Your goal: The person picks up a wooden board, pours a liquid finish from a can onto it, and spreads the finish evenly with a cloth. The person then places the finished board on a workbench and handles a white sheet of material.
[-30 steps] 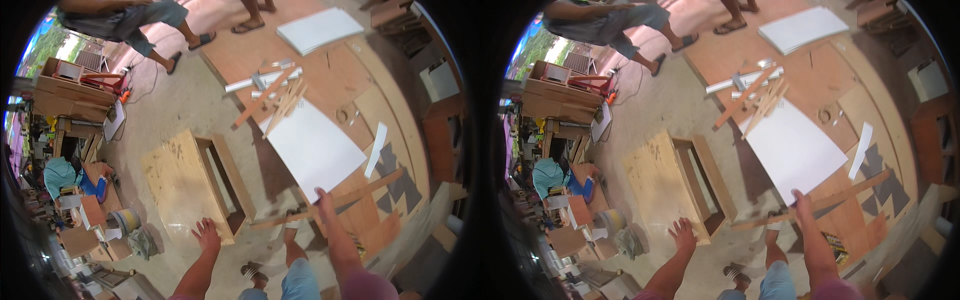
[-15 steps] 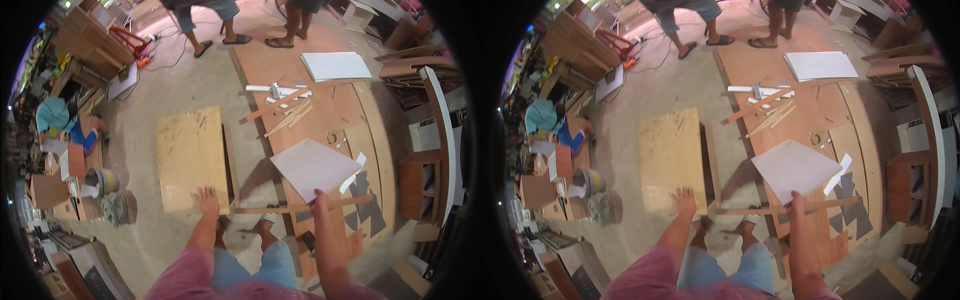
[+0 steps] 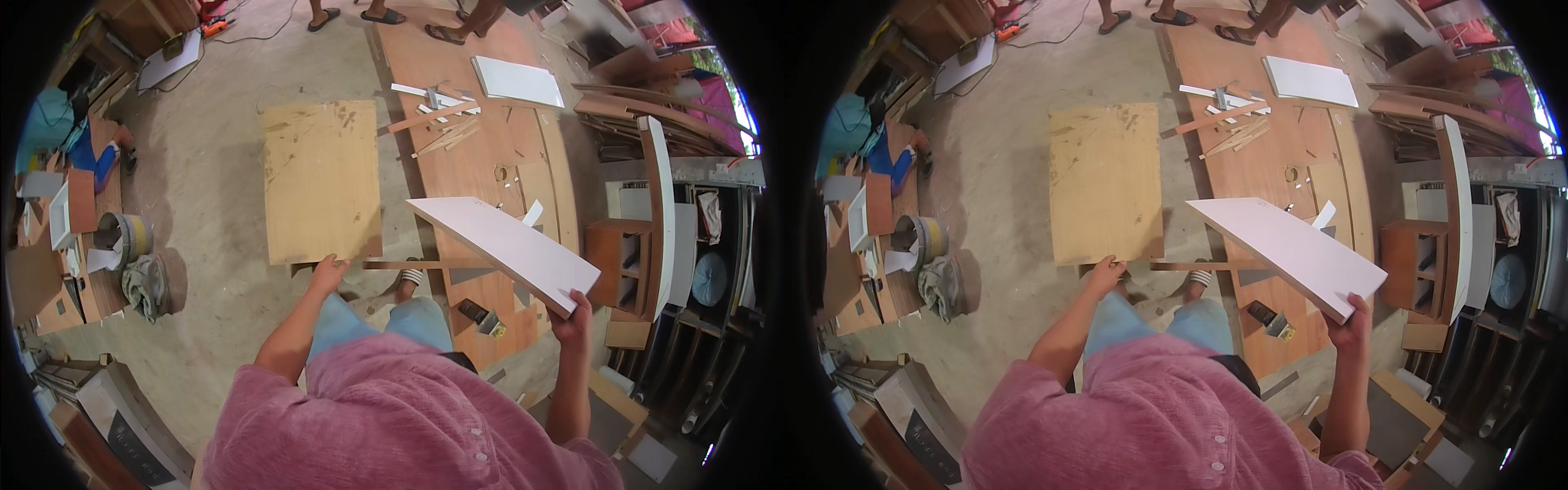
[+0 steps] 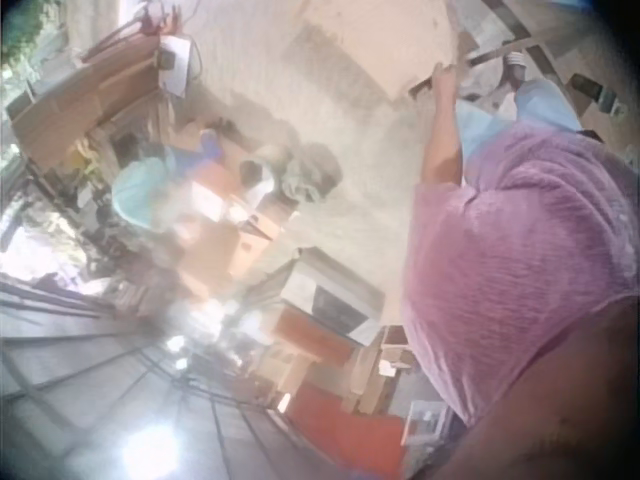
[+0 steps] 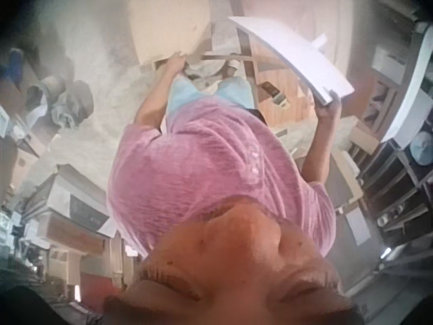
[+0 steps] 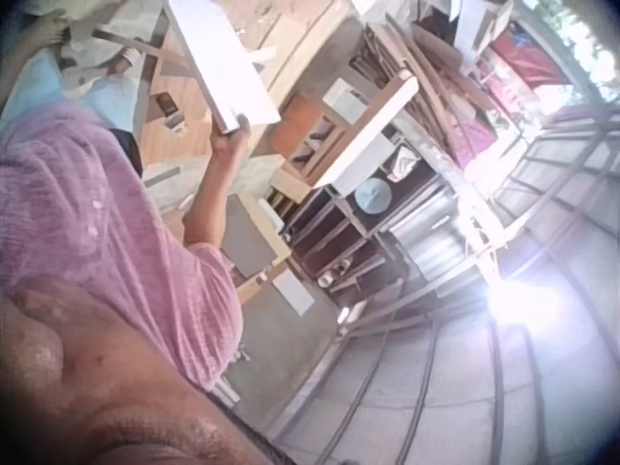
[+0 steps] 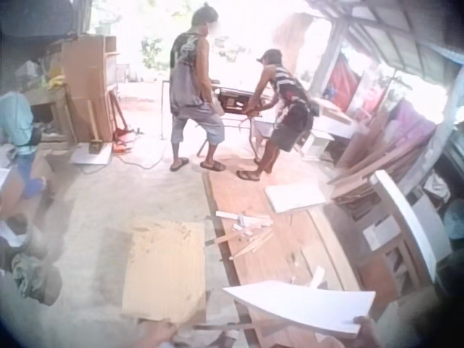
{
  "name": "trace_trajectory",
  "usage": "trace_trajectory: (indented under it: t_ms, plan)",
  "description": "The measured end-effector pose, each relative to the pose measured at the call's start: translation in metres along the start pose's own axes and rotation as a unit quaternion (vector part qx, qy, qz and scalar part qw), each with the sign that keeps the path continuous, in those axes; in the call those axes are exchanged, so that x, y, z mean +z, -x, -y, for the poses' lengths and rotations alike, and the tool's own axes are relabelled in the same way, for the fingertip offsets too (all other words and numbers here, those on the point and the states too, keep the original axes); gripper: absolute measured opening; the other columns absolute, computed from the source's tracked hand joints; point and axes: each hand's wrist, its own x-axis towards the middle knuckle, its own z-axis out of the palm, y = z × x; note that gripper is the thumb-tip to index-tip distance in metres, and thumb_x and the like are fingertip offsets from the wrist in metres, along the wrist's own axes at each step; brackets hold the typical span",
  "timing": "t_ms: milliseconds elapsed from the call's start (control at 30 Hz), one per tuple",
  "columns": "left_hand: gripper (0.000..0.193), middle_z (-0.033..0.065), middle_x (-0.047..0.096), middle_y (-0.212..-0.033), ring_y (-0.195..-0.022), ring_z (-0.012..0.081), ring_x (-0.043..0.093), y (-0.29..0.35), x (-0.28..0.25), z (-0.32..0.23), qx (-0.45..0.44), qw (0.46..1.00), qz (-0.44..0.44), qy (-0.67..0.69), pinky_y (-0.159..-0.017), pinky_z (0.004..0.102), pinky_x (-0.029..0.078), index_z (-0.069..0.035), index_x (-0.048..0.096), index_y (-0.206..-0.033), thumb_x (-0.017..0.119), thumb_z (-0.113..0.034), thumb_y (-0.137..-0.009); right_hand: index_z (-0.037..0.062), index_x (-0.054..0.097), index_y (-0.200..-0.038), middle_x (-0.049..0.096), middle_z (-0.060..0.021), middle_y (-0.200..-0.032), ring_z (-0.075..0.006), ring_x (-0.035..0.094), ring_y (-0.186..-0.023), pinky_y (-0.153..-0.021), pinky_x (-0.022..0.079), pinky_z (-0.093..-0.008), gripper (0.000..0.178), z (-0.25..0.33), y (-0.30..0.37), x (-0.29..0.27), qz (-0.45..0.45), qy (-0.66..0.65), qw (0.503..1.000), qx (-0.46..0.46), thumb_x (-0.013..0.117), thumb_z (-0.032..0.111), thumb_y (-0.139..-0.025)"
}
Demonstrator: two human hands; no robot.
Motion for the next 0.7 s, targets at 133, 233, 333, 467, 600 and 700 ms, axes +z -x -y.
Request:
trace_trajectory:
  t_ms: [133,233,333,467,600,700]
  plan:
    - [0.086,0.0223,0.047,-0.152,-0.142,0.0367,0.043,0.036,0.000,0.002,-0.042,0.974,0.100,0.200,-0.112,0.0522,0.036,-0.007,0.040,-0.154,0.055,-0.067,-0.094,0.0047,0.039,-0.147,0.059,-0.0181,-0.132,-0.0365,0.064,-0.117,-0.097,0.057,-0.0533,0.062,-0.001,0.106,0.013,-0.023,0.015,0.998,-0.050,0.057,0.020,-0.090]
    - [0.094,0.0205,0.040,-0.157,-0.144,0.0438,0.036,0.050,-0.006,-0.042,-0.109,0.918,0.138,0.354,-0.109,0.0661,0.032,-0.021,0.025,-0.161,0.038,-0.083,-0.091,0.0019,0.043,-0.143,0.062,-0.0176,-0.128,-0.0351,0.066,-0.114,-0.097,0.058,-0.0492,0.060,-0.006,0.170,0.032,-0.012,0.038,0.996,-0.080,0.059,0.022,-0.089]
    - [0.113,0.0250,0.034,-0.161,-0.148,0.0495,0.029,0.049,-0.036,-0.098,-0.109,0.799,0.171,0.566,-0.111,0.0719,0.027,-0.018,0.011,-0.165,0.027,-0.094,-0.083,-0.0009,0.047,-0.140,0.063,-0.0173,-0.127,-0.0341,0.066,-0.113,-0.097,0.057,-0.0458,0.060,-0.010,0.222,0.039,0.025,0.063,0.991,-0.112,0.061,0.024,-0.087]
    - [0.128,0.0277,0.040,-0.156,-0.141,0.0472,0.043,-0.018,-0.094,-0.105,0.064,0.616,0.466,0.632,-0.110,0.0662,0.036,-0.002,0.009,-0.162,0.027,-0.098,-0.078,-0.0004,0.048,-0.140,0.067,-0.0167,-0.122,-0.0330,0.070,-0.105,-0.089,0.061,-0.0424,0.058,-0.019,0.263,0.048,0.074,0.069,0.982,-0.162,0.061,0.023,-0.089]
    - [0.108,0.0247,0.052,-0.148,-0.127,0.0403,0.059,-0.038,-0.188,-0.136,0.090,0.739,0.516,0.423,-0.103,0.0526,0.050,0.001,0.029,-0.156,0.037,-0.084,-0.090,-0.0042,0.050,-0.138,0.064,-0.0175,-0.125,-0.0316,0.065,-0.113,-0.098,0.052,-0.0447,0.063,-0.019,0.256,0.049,0.151,0.130,0.956,-0.214,0.063,0.030,-0.086]
    - [0.081,0.0214,0.058,-0.142,-0.124,0.0341,0.061,0.018,-0.201,-0.205,0.047,0.888,0.434,0.142,-0.104,0.0470,0.050,-0.001,0.047,-0.146,0.041,-0.068,-0.101,-0.0042,0.058,-0.126,0.066,-0.0136,-0.118,-0.0246,0.065,-0.107,-0.091,0.053,-0.0393,0.060,-0.017,0.265,0.044,0.110,0.237,0.917,-0.301,0.071,0.033,-0.080]
